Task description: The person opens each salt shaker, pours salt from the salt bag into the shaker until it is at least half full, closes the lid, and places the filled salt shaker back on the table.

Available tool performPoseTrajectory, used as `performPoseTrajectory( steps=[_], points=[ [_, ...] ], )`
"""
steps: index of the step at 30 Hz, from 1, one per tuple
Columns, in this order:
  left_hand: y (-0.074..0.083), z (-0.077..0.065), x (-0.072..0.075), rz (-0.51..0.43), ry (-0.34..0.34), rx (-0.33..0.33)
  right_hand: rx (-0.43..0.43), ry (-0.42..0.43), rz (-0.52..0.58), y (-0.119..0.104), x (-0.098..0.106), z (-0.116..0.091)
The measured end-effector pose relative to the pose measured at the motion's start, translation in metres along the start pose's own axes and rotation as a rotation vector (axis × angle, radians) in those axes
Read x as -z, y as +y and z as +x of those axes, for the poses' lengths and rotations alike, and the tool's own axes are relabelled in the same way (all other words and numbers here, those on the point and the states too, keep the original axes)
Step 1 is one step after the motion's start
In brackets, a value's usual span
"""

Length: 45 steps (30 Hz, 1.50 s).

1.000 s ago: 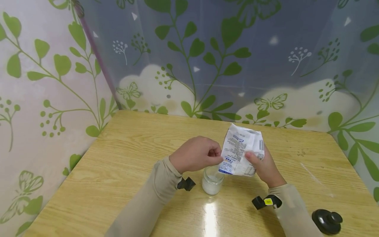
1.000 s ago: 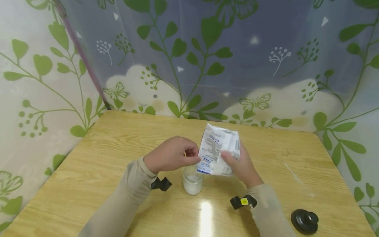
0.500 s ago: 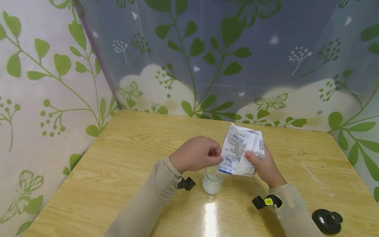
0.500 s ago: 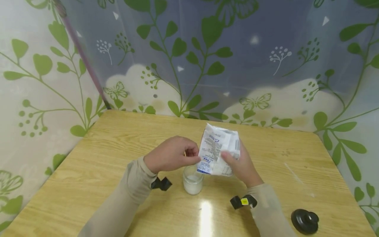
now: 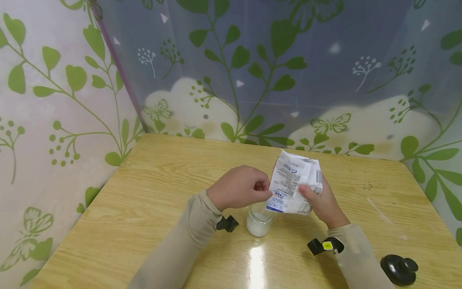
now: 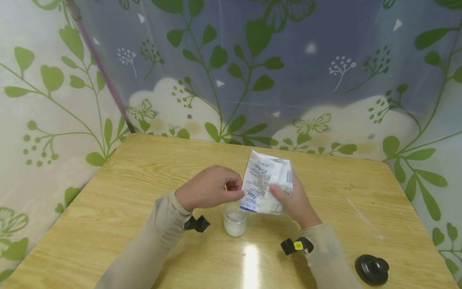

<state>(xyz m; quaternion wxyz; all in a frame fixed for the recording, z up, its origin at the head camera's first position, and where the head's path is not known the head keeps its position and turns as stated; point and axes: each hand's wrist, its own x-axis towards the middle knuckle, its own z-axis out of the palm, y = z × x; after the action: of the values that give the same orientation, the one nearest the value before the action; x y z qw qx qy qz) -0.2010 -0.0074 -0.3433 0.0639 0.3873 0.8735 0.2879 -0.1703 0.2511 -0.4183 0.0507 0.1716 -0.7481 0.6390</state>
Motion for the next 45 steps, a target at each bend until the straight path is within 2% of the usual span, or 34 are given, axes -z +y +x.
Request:
performPoseTrajectory(
  steps=[39, 45],
  points=[
    [-0.0012, 0.0, -0.0002, -0.008, -0.007, 0.012, -0.035, 0.015, -0.056, -0.0012, -0.0014, -0.0001],
    [-0.0006, -0.0001, -0.0002, 0.0, -0.008, 0.012, -0.017, 0.017, -0.061, -0.0007, -0.0016, 0.0004]
  ],
)
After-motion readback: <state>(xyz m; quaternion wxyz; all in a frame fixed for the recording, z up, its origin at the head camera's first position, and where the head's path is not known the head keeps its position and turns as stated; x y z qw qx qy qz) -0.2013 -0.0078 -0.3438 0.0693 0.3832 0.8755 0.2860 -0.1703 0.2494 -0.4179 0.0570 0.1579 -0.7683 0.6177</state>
